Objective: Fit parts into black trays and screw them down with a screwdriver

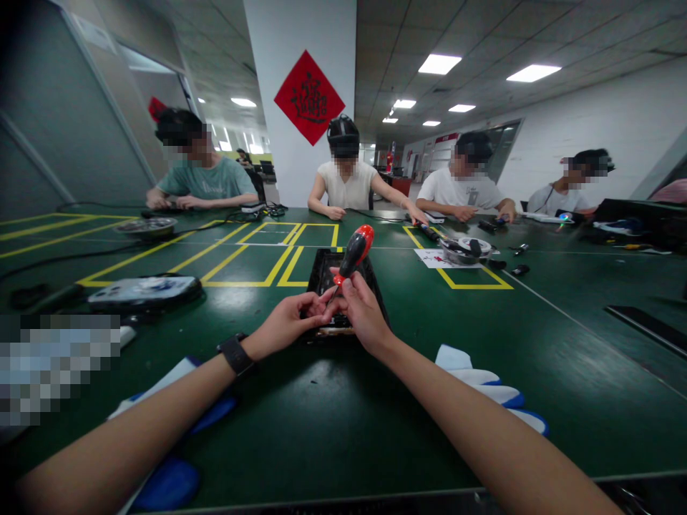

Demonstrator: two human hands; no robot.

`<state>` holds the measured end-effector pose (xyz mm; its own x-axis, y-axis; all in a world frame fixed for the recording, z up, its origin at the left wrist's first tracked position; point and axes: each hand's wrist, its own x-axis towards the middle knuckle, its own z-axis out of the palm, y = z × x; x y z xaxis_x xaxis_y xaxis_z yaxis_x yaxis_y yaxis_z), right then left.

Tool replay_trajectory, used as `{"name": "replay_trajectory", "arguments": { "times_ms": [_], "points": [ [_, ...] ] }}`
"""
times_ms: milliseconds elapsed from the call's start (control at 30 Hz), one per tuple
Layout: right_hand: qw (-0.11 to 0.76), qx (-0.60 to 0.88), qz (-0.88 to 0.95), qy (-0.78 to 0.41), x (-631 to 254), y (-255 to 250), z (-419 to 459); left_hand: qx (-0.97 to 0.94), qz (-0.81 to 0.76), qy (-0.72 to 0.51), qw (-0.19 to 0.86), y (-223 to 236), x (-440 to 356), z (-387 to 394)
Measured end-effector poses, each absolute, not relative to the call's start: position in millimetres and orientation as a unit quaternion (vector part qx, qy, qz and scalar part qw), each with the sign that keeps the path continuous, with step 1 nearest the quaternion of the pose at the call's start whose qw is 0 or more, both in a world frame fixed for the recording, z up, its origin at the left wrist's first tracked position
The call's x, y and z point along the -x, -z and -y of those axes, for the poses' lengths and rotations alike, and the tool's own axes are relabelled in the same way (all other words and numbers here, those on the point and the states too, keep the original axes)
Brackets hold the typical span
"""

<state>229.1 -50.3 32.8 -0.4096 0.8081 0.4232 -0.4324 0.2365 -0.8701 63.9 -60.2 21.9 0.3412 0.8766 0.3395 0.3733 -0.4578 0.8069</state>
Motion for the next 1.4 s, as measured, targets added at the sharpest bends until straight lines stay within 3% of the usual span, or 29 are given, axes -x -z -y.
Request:
{"name": "replay_trajectory", "arguments": {
  "times_ms": [1400],
  "points": [
    [0.512, 0.161, 0.601, -0.592, -231.0, -33.3, 49.3, -0.753, -0.416, -0.404, 0.312, -24.7, -60.4, 61.4]
  ]
}}
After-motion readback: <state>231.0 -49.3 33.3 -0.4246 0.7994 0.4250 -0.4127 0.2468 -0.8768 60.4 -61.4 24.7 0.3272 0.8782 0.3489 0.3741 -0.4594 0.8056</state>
